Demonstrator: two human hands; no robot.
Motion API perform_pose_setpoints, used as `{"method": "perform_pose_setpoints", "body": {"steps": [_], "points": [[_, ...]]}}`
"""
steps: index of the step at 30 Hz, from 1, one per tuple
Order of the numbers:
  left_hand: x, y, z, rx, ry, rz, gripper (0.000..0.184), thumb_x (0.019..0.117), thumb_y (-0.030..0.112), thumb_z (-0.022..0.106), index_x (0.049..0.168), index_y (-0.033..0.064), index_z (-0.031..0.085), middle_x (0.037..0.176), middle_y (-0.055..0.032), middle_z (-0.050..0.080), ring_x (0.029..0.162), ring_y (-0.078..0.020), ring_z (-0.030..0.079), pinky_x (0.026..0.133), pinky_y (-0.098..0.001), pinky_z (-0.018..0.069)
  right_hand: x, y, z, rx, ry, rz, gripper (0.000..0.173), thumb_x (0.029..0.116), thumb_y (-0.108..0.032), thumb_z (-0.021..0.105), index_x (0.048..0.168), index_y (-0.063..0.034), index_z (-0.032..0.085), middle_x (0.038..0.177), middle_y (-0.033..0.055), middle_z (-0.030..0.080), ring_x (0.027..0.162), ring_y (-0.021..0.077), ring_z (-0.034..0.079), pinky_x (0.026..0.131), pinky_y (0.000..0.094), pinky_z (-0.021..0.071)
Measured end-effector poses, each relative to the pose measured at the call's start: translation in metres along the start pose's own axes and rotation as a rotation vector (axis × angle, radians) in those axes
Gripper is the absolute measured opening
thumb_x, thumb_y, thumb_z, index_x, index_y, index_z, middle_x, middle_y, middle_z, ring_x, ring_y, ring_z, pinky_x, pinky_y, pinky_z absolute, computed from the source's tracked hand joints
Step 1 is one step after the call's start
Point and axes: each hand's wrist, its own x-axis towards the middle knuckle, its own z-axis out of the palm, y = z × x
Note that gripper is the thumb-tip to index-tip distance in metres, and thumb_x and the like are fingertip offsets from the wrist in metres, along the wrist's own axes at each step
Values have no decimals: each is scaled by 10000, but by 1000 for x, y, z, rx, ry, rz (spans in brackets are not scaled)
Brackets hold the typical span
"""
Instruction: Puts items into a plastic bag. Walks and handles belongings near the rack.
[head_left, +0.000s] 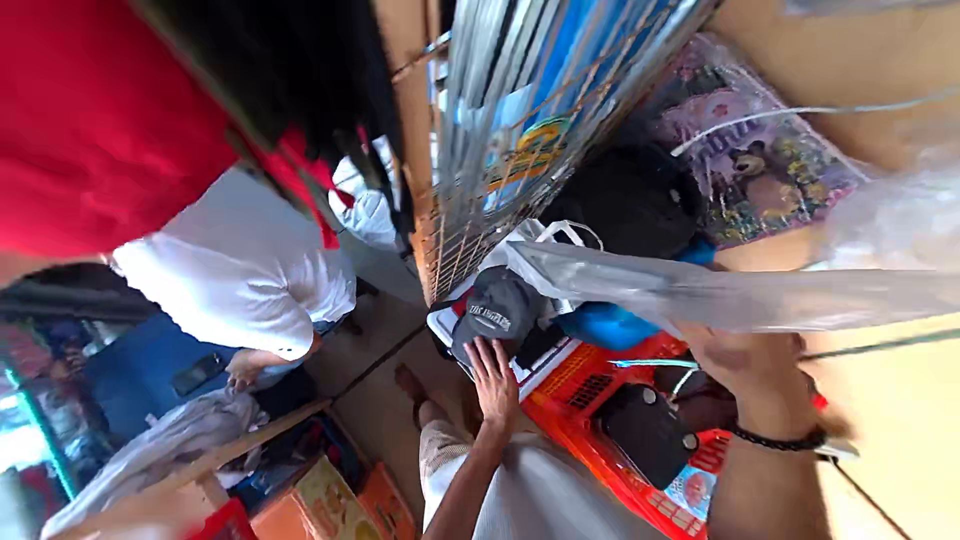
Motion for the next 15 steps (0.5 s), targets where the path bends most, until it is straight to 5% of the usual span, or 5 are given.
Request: {"method": "perform_pose_setpoints", "body": {"steps": [4, 8, 15], "points": [[-21, -14, 21, 31, 20, 165, 606, 910, 14, 626, 1501, 76, 505, 1565, -338, 359, 1425, -502, 412, 1052, -562, 485, 73, -34, 59, 46, -212, -491, 227, 894, -54, 657, 1086, -16, 773, 1126, 202, 688, 1082, 362, 654, 944, 523, 536], [-27, -38, 25, 103, 71, 318, 591, 923, -35, 581, 1490, 122, 519, 1573, -260, 406, 1437, -383, 450, 1099, -455, 465, 96, -38, 165, -89, -422, -699, 368, 824, 67, 744, 1120, -147, 789, 1174, 132, 694, 1101, 360, 653, 882, 566, 558], [-32, -48, 10, 181, 52, 397, 566, 960, -56, 517, 1506, 87, 486, 1592, -233, 394, 1454, -338, 439, 1116, -419, 447, 109, -32, 283, -390, -764, -475, 235, 996, -60, 585, 1174, -21, 733, 1238, 224, 680, 1156, 435, 645, 925, 632, 519]]}}
